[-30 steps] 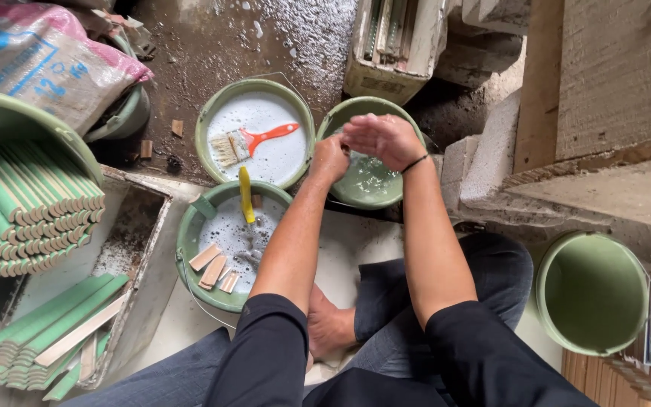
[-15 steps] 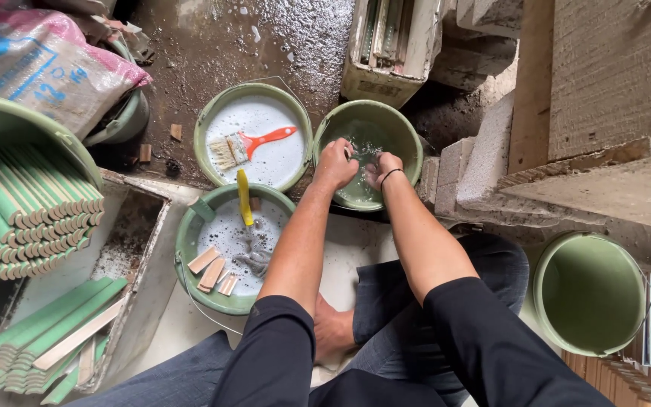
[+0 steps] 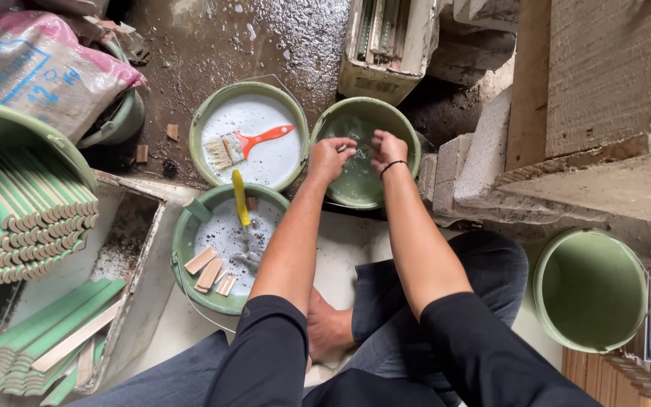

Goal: The person sits cross-legged and repeatedly cleans small wooden sticks by scrubbing them with a cloth in a soapy bucket, then rinsing them in a second bucket of water. The person handles the sticks one at a time, scrubbing and rinsing each before moving to the next.

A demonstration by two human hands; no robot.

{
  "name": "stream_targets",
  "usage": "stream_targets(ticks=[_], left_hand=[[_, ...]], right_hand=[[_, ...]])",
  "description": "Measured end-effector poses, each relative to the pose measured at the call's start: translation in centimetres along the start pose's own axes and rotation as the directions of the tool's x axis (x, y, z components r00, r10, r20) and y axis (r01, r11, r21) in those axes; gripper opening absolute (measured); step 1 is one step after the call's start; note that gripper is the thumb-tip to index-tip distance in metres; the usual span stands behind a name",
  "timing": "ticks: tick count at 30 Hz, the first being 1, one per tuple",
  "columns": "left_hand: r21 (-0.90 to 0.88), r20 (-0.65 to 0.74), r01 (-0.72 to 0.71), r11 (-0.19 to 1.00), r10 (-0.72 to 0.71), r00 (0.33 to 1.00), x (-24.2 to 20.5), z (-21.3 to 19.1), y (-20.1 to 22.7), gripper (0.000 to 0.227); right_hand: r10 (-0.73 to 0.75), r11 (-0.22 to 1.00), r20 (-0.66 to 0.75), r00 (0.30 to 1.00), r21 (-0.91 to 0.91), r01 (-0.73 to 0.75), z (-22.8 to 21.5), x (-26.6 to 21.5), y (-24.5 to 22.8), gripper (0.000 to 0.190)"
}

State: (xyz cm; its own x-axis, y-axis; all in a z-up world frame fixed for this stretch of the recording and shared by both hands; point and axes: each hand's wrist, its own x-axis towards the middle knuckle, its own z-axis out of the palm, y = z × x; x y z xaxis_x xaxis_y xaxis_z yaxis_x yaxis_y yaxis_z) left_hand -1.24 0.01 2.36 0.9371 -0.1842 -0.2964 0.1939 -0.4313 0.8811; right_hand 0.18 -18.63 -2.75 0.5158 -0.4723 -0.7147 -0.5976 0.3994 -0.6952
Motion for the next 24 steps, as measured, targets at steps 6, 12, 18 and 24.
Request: stream_targets(ticks=[6, 12, 18, 24], left_hand=[[0.038, -0.084, 0.029, 0.999, -0.025, 0.996, 2.2, 1.5, -2.0, 0.029], [-0.036, -0.061, 0.053, 0.998, -0.055, 0.997, 0.1, -0.7, 1.4, 0.035], [-0.052, 0.008, 0.033, 0.998, -0.033, 0.999, -1.0, -0.9, 2.6, 0.044], [-0.125, -0.047, 0.058, 0.990, -0.064, 0.997, -0.2, -0.5, 0.5, 0.034]], right_hand=[[0.347, 0.910, 0.236, 0.908, 0.150, -0.386, -1.0, 12.6, 7.0, 0.034], [-0.064, 0.993, 0.701, 0.710, -0.028, 0.117, 0.9, -15.3, -9.1, 0.026], [-0.146, 0.958, 0.158, 0.977, -0.224, 0.179, 0.9, -1.0, -3.6, 0.018], [0.213, 0.973, -0.034, 0.976, 0.094, -0.209, -0.9, 6.4, 4.7, 0.019]])
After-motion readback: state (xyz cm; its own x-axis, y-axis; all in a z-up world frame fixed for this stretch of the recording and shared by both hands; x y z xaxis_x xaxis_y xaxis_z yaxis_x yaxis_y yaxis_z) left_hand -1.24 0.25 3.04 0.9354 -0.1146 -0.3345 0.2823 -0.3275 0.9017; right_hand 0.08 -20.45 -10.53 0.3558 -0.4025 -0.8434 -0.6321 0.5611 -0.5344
